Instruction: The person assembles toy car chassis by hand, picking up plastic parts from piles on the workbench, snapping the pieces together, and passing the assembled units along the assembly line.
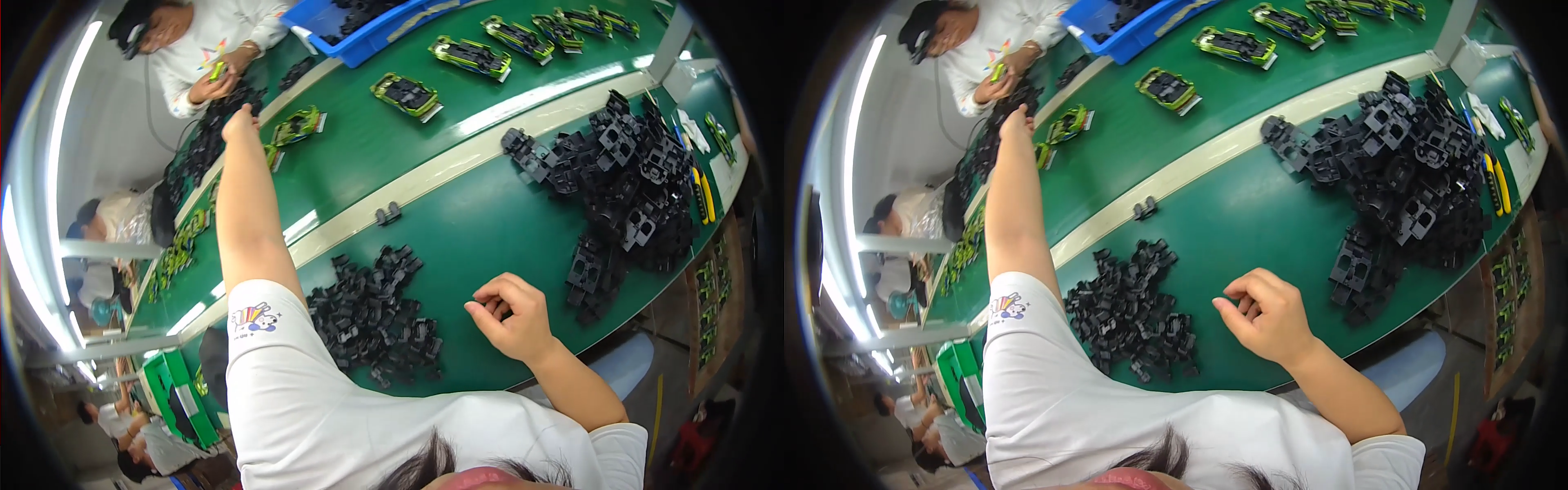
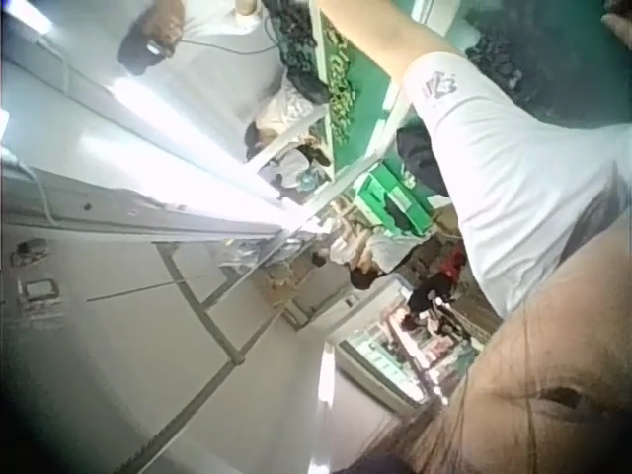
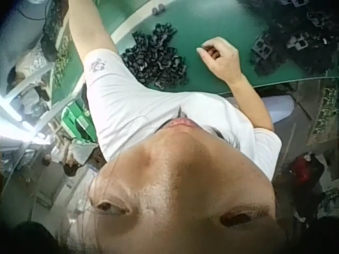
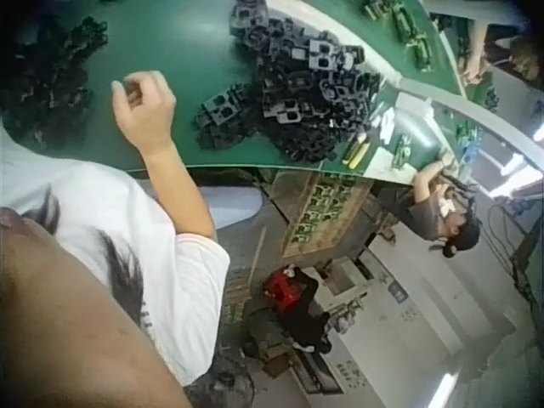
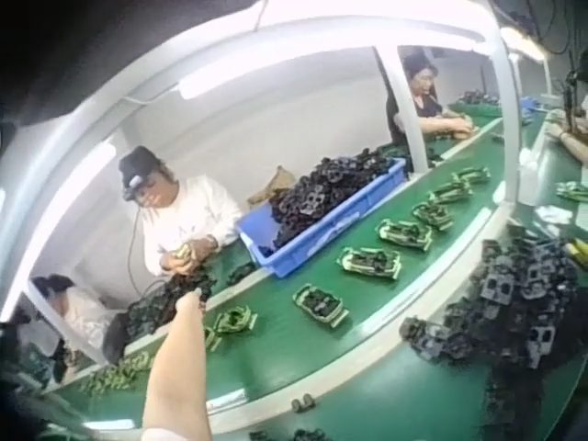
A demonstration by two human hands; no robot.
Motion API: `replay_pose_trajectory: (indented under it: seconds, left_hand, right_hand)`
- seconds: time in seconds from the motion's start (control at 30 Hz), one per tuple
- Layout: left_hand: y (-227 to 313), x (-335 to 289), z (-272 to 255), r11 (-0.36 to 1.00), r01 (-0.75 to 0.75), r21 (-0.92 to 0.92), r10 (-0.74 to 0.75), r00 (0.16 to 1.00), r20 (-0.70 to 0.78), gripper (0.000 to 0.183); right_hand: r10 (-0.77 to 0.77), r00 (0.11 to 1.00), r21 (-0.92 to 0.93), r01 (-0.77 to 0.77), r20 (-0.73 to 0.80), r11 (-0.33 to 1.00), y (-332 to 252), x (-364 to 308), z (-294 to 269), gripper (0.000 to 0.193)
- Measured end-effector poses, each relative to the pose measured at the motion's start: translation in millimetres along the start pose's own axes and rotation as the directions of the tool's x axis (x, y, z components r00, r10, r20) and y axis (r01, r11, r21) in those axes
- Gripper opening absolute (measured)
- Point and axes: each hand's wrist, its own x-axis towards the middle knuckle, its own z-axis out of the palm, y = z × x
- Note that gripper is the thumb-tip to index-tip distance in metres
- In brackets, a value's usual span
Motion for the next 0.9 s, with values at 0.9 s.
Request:
replay_pose_trajectory:
  seconds: [0.9]
  left_hand:
    - [-88, -488, -166, 0.795, -0.518, -0.315, 0.526, 0.331, 0.783, 0.016]
  right_hand:
    - [-0.297, 0.893, -0.734, -0.053, -0.339, 0.677, 7, -59, -75, 0.040]
